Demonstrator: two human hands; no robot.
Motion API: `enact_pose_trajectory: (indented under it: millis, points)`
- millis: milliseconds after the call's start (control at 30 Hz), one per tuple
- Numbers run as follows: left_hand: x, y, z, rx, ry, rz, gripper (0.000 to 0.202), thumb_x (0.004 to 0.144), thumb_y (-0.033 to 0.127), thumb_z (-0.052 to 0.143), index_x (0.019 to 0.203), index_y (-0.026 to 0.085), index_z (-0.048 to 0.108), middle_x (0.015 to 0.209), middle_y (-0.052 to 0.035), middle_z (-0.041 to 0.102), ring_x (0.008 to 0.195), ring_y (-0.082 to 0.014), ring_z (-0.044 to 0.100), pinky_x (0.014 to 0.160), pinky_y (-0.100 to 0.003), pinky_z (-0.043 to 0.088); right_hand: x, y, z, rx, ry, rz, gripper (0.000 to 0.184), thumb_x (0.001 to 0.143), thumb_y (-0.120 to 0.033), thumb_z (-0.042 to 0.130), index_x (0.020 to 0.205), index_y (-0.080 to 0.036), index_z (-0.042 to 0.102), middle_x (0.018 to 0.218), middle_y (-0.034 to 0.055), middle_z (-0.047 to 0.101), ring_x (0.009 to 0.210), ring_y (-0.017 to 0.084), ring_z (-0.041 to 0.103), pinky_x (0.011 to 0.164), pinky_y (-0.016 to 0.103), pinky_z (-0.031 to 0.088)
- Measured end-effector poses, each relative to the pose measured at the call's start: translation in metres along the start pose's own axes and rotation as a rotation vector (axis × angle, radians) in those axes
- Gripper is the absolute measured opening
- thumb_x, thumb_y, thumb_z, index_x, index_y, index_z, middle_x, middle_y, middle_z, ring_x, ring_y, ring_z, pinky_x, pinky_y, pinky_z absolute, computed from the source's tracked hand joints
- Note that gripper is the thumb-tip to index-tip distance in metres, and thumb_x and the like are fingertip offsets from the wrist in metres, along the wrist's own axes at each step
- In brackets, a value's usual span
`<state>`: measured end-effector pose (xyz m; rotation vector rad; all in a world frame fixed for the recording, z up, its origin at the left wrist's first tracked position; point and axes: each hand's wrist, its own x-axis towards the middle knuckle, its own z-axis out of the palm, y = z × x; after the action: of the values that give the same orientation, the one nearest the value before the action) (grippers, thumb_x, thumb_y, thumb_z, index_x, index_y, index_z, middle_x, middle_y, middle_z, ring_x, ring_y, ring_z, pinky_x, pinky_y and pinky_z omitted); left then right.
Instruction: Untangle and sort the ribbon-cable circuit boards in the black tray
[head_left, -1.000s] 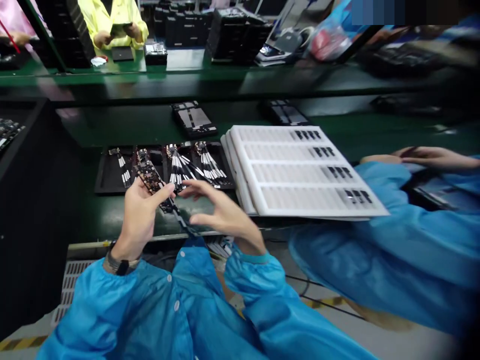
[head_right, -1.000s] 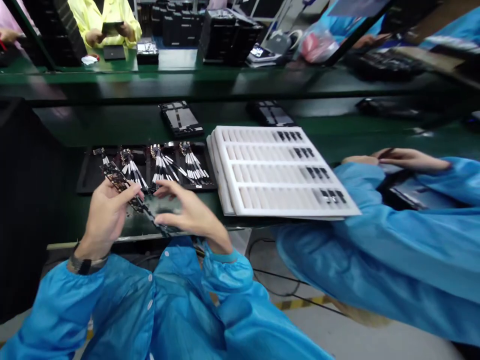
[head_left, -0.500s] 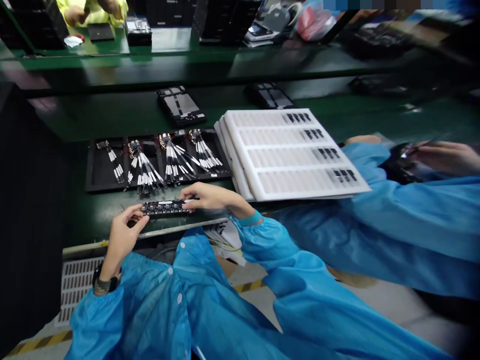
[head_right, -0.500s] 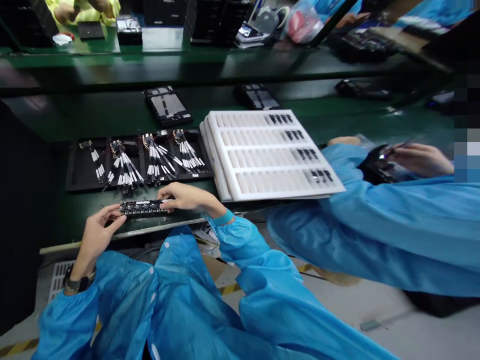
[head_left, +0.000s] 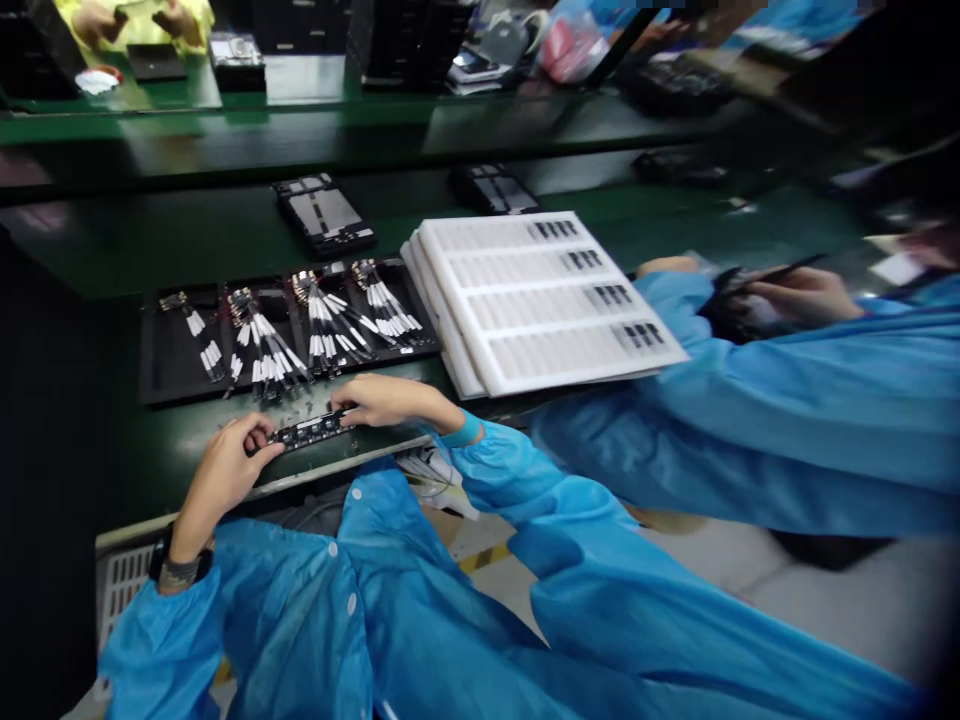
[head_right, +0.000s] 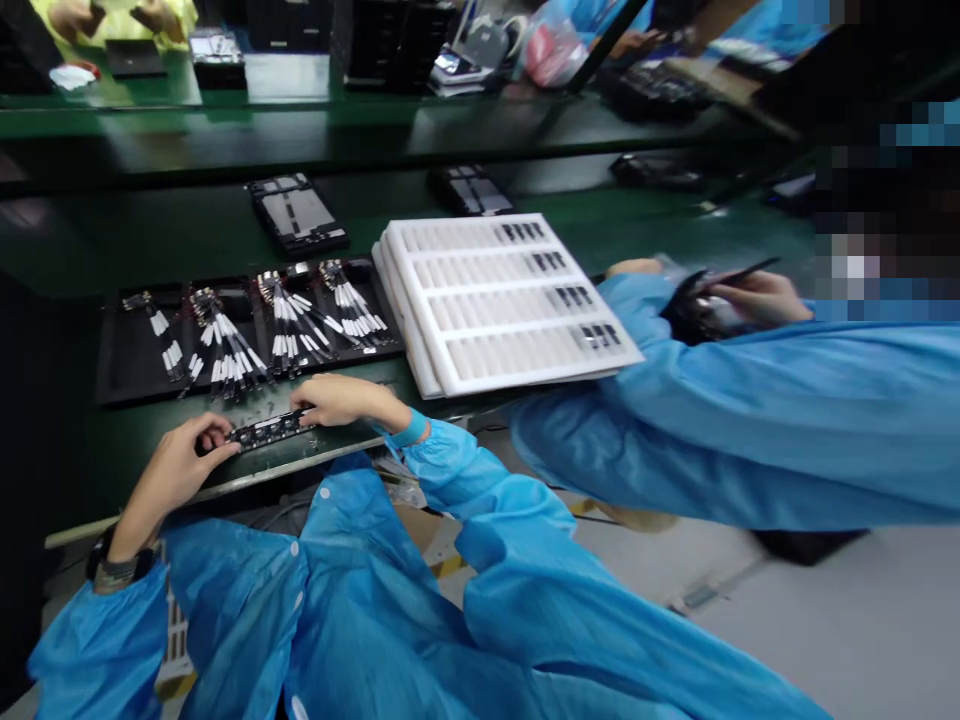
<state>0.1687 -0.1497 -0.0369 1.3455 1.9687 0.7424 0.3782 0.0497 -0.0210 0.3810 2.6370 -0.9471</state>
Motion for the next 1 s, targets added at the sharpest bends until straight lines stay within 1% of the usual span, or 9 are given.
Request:
enact_pose_trajectory:
  millis: [100,200,333,433,500,567,700,867,1000]
  points:
    - [0.006,-0.003,-0.002,0.059,-0.007,0.05,0.02,0.076,0.045,0.068,0.079,0.026,0.067,0.079,-0.004,0.068,0.079,-0.026,0.061,0.077,-0.036,0.046,-0.001,-0.003,-0.002,-0.048,0.057,0.042,0.01,0.099,-0.021,0.073,0.106,-0.016,0.075,0.101,0.0087,0.076,0.09,0.023,0.066,0.075,0.03,0.042]
    - [0.015,-0.009,0.0,0.137,0.016,0.044,0.026,0.073,0.052,0.067,0.074,0.027,0.066,0.08,-0.0058,0.069,0.08,-0.0286,0.062,0.077,-0.038,0.048,-0.018,-0.004,-0.014,-0.008,0.203,-0.015,0.017,0.099,-0.024,0.075,0.114,-0.014,0.074,0.116,0.0136,0.076,0.111,0.027,0.068,0.094,0.033,0.05]
    - [0.025,-0.021,0.0,0.223,-0.041,-0.019,0.03,0.074,0.058,0.062,0.075,0.028,0.064,0.073,-0.0049,0.068,0.071,-0.029,0.065,0.068,-0.037,0.048,-0.096,-0.004,-0.046,0.29,0.333,-0.209,0.021,0.105,-0.03,0.067,0.119,-0.015,0.072,0.125,0.0115,0.076,0.117,0.021,0.07,0.104,0.032,0.053]
    - [0.025,-0.032,0.0,0.22,-0.075,-0.094,0.032,0.076,0.058,0.06,0.085,0.028,0.067,0.067,-0.0025,0.066,0.063,-0.028,0.065,0.062,-0.036,0.047,-0.176,0.013,-0.079,0.315,0.695,-0.025,0.026,0.106,-0.039,0.065,0.115,-0.017,0.075,0.111,0.008,0.079,0.104,0.02,0.073,0.096,0.032,0.056]
    - [0.021,-0.037,0.001,0.203,-0.037,-0.102,0.033,0.079,0.058,0.057,0.09,0.028,0.068,0.068,-0.0023,0.067,0.063,-0.0282,0.067,0.063,-0.036,0.048,-0.217,0.044,-0.105,0.259,0.977,0.177,0.022,0.103,-0.038,0.068,0.105,-0.017,0.075,0.098,0.0067,0.079,0.095,0.02,0.074,0.09,0.032,0.058]
    - [0.019,-0.041,0.001,0.178,-0.021,-0.092,0.036,0.082,0.061,0.057,0.091,0.027,0.066,0.067,-0.0016,0.066,0.065,-0.0279,0.068,0.064,-0.035,0.048,-0.236,0.087,-0.133,0.193,1.197,0.415,0.015,0.099,-0.028,0.067,0.103,-0.016,0.074,0.087,0.0062,0.077,0.084,0.019,0.072,0.078,0.028,0.057]
    - [0.021,-0.047,0.0,0.062,-0.135,-0.092,0.058,0.071,0.082,0.065,0.088,0.026,0.061,0.058,0.0034,0.056,0.059,-0.0236,0.064,0.062,-0.032,0.049,-0.223,0.175,-0.184,-0.024,1.08,0.876,0.039,0.09,-0.009,0.058,0.125,-0.011,0.076,0.097,0.0083,0.08,0.084,0.02,0.073,0.077,0.026,0.058]
    - [0.021,-0.053,-0.003,0.006,-0.147,-0.121,0.064,0.071,0.087,0.063,0.087,0.025,0.06,0.058,0.0039,0.056,0.055,-0.021,0.061,0.057,-0.029,0.049,-0.183,0.239,-0.203,-0.106,0.984,0.96,0.052,0.079,-0.003,0.062,0.127,-0.009,0.08,0.116,0.0141,0.081,0.108,0.027,0.072,0.104,0.031,0.054]
    - [0.008,-0.054,-0.003,0.064,-0.09,-0.138,0.048,0.077,0.073,0.068,0.088,0.026,0.063,0.059,0.0029,0.062,0.053,-0.0208,0.064,0.056,-0.028,0.05,-0.174,0.264,-0.195,-0.14,0.912,0.975,0.06,0.079,-0.005,0.063,0.137,-0.009,0.077,0.122,0.0164,0.08,0.111,0.028,0.072,0.103,0.031,0.053]
